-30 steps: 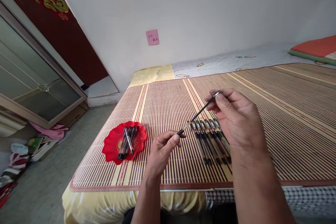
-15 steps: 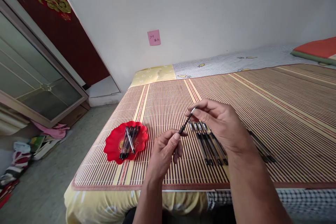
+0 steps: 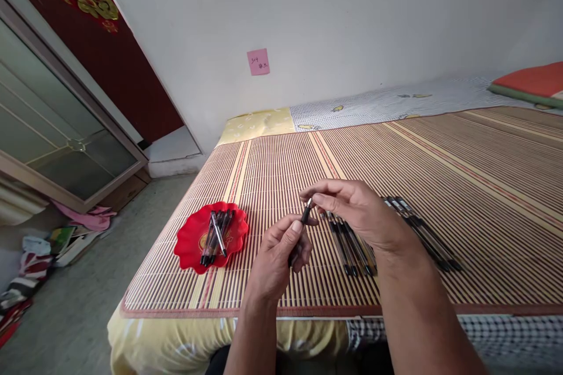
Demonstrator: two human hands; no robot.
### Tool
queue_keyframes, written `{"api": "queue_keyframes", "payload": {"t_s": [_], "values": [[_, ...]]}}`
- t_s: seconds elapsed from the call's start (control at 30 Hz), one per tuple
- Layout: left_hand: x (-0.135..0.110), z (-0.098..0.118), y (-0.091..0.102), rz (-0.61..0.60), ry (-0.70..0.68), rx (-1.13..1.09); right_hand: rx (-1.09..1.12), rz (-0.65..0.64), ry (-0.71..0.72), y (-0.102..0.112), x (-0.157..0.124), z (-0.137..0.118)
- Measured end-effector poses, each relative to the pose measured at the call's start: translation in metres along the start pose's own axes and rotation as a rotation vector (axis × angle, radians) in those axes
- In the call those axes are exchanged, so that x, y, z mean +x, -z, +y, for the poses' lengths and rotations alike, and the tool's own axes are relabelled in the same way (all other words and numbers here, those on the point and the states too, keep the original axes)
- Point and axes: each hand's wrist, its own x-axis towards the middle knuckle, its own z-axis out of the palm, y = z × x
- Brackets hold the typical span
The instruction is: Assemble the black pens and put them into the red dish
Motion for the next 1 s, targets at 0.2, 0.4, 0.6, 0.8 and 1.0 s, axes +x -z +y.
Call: {"api": "queue_keyframes", "payload": {"t_s": [0.2,0.4,0.6,0.8,1.0], "values": [[0.001,-0.001,-0.003,0.006,0.019,-0.008,0.012,-0.007,0.016,0.0,0.001,0.001],[0.002,-0.002,-0.001,0.029,0.018,0.036,-0.124,-0.003,0.006,0.001,0.001,0.001],[0.005,-0.005,-0.003,0.073,0.033,0.196,-0.375,0.072,-0.005,-0.002,0.002,0.004],[0.006,-0.007,-0.003,0.078,0.042,0.296,-0.341,0.03,-0.026,0.003,0.003,0.011],[0.003,-0.003,-0.001,0.068,0.038,0.167,-0.055,-0.072,-0.036,0.008,0.0,0.012]]}}
